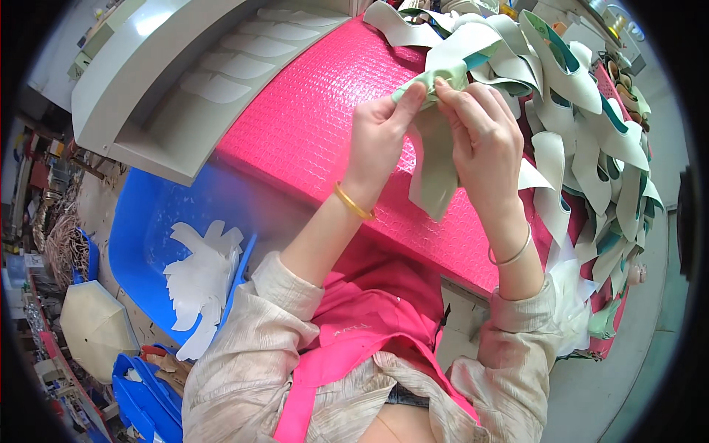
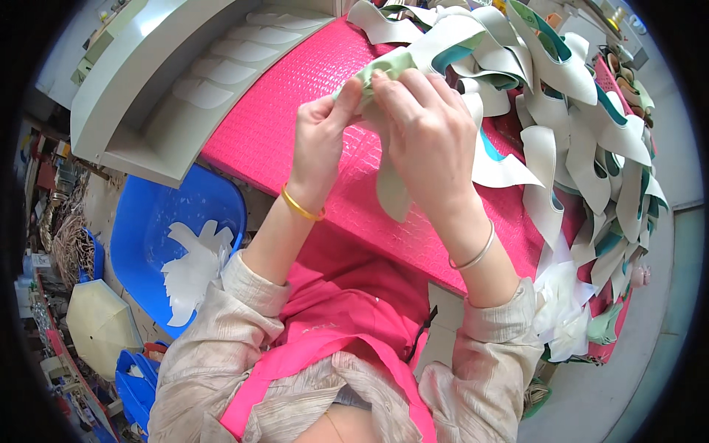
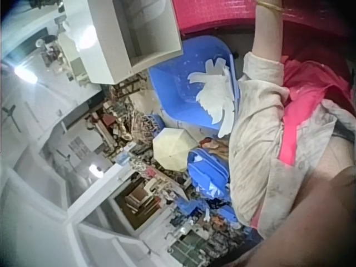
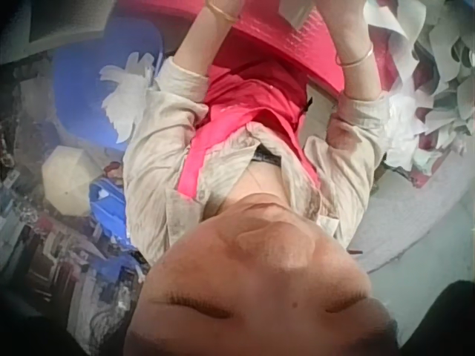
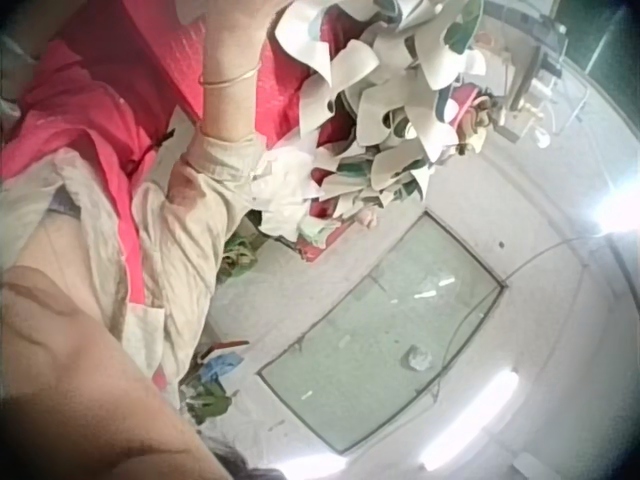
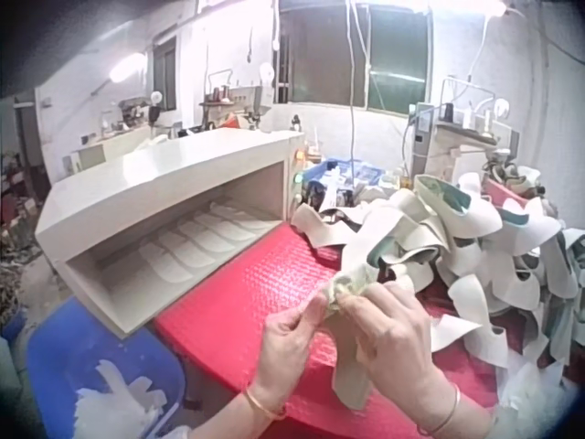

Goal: The person assembles shoe components by hand on a pink textured work surface. They pick up white and green shoe parts, align them, and press them together to form a single unit. The person handles the parts one at a time, inspecting the fit and pressing the edges to secure the assembly.

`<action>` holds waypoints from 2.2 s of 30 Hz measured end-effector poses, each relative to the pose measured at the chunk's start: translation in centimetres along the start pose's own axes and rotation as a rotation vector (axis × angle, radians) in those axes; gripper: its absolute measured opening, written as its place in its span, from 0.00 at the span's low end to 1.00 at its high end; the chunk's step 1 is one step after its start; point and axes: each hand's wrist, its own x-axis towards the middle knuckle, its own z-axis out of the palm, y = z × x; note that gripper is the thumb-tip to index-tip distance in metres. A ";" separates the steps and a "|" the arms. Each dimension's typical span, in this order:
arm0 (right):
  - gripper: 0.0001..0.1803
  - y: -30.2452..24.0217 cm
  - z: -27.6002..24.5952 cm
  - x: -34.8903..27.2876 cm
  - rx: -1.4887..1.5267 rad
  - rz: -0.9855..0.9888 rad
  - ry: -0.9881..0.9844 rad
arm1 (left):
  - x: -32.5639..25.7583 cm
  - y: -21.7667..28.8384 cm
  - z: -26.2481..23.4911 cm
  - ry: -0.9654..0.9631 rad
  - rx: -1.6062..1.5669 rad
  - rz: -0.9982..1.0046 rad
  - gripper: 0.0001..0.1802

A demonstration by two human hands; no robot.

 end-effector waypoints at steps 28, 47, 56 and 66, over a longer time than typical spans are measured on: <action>0.08 6.7 -1.7 -1.4 1.400 0.753 -0.138 | -5.0 1.4 -6.1 -0.676 0.046 -0.472 0.12; 0.12 4.0 0.6 -0.8 0.940 0.701 -0.320 | -10.1 1.1 -3.0 -0.086 -0.681 -0.657 0.18; 0.12 2.8 1.0 0.0 0.891 0.608 -0.386 | -10.6 1.4 -4.7 -0.202 -0.659 -0.708 0.23; 0.10 3.2 -1.1 1.2 0.106 -0.410 -0.841 | -16.4 0.0 -12.6 0.006 -0.467 -1.177 0.26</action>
